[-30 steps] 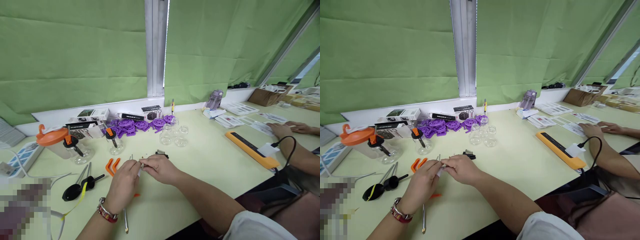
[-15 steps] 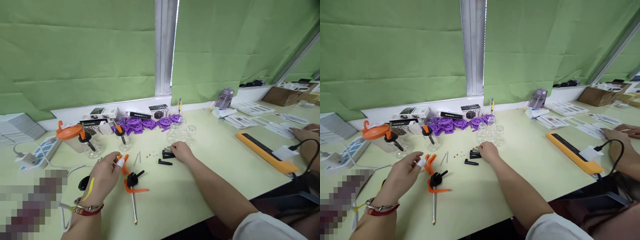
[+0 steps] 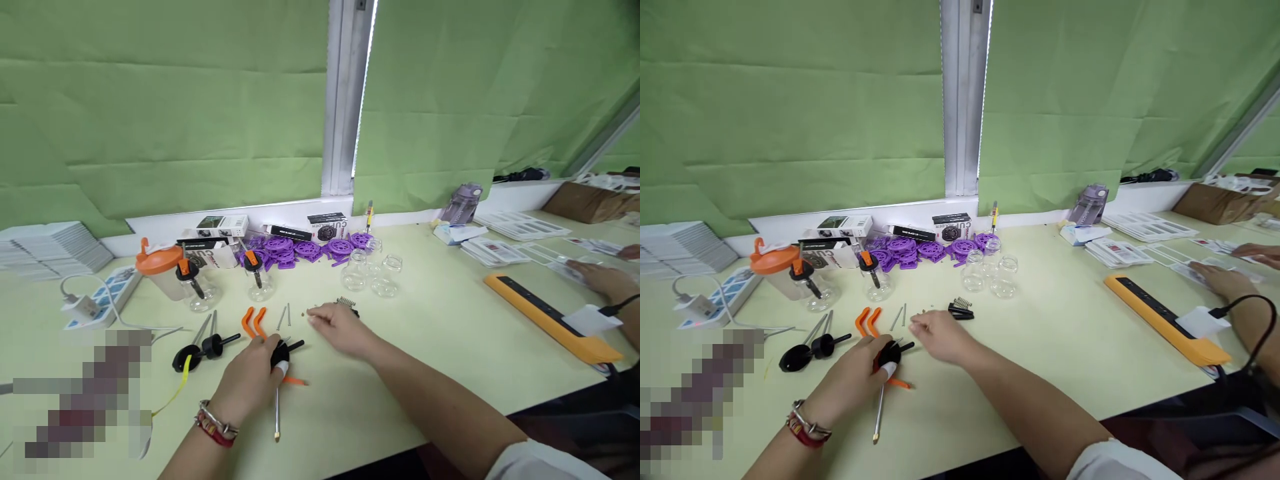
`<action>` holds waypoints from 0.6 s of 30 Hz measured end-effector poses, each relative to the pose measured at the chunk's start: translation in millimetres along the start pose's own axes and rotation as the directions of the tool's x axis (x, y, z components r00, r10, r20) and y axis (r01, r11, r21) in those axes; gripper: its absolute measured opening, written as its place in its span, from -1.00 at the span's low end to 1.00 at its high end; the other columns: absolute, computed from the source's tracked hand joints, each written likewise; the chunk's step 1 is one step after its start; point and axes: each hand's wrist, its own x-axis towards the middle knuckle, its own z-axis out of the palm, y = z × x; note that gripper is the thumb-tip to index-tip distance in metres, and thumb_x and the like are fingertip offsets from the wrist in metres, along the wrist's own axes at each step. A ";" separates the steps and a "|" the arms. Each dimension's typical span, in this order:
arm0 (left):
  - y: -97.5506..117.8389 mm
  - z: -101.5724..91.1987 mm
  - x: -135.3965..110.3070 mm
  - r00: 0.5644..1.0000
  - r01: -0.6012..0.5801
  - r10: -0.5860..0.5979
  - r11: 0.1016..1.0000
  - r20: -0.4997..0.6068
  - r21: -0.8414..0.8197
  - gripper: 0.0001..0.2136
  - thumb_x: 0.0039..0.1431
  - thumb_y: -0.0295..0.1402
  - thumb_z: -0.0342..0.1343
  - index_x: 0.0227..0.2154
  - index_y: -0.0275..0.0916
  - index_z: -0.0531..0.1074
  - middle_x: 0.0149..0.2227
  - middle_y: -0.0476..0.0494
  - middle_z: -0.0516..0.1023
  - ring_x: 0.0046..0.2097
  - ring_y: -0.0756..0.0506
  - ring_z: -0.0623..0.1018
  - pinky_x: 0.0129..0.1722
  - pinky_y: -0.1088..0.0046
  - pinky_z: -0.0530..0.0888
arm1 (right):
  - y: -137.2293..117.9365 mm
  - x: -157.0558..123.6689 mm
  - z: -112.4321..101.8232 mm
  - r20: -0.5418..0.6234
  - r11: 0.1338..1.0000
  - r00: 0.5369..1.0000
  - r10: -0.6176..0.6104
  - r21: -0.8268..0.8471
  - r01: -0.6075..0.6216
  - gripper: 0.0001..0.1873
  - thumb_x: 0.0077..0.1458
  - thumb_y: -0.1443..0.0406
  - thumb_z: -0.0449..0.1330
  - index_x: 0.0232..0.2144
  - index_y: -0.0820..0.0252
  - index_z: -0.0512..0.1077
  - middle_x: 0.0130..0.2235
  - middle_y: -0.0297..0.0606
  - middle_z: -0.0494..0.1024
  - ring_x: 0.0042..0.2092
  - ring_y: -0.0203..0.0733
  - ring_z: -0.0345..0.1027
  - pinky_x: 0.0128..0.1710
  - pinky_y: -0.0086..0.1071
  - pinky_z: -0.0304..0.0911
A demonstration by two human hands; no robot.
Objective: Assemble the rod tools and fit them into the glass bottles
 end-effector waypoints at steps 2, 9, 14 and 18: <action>-0.8 4.2 1.3 0.999 -0.053 0.053 0.993 -0.007 -0.107 -0.81 0.05 -0.38 -0.04 -0.26 -0.21 0.35 -0.28 -0.16 0.42 -0.32 -0.12 0.48 -0.33 0.38 0.34 | -12.1 -2.1 19.4 0.139 0.997 0.990 -0.024 0.080 0.013 -0.67 0.18 0.16 0.00 -0.34 0.18 0.52 -0.37 -0.26 0.53 -0.34 -0.25 0.35 -0.33 -0.43 0.18; -6.8 18.9 4.7 0.996 -0.031 0.000 0.933 -0.087 -0.358 -0.58 -0.01 -0.33 0.06 -0.05 -0.31 0.25 -0.25 -0.17 0.42 -0.28 -0.12 0.46 -0.31 0.37 0.36 | -14.5 -9.1 48.8 0.291 0.817 0.894 0.341 0.379 -0.434 -0.82 0.03 0.28 0.13 -0.49 0.25 0.48 -0.59 -0.39 0.38 -0.63 -0.43 0.07 -0.62 -0.49 -0.01; -7.6 21.8 6.5 0.999 -0.041 0.036 0.962 -0.024 -0.272 -0.80 0.06 -0.22 0.00 -0.41 -0.27 0.36 -0.41 -0.11 0.40 -0.39 -0.11 0.41 -0.42 0.40 0.30 | -22.0 -26.6 43.8 0.287 0.622 0.826 0.484 0.551 -0.556 -0.85 -0.01 0.32 0.12 -0.55 0.27 0.40 -0.60 -0.37 0.39 -0.65 -0.43 0.16 -0.69 -0.52 -0.07; -4.5 21.3 6.7 0.991 -0.128 0.133 0.928 -0.012 -0.349 -0.81 0.03 -0.35 0.01 -0.28 -0.25 0.40 -0.31 -0.14 0.45 -0.31 -0.11 0.44 -0.33 0.39 0.33 | -18.4 -35.4 46.6 0.324 0.583 0.826 0.461 0.592 -0.557 -0.92 -0.02 0.31 0.13 -0.44 0.23 0.31 -0.52 -0.36 0.45 -0.60 -0.38 0.29 -0.71 -0.55 -0.06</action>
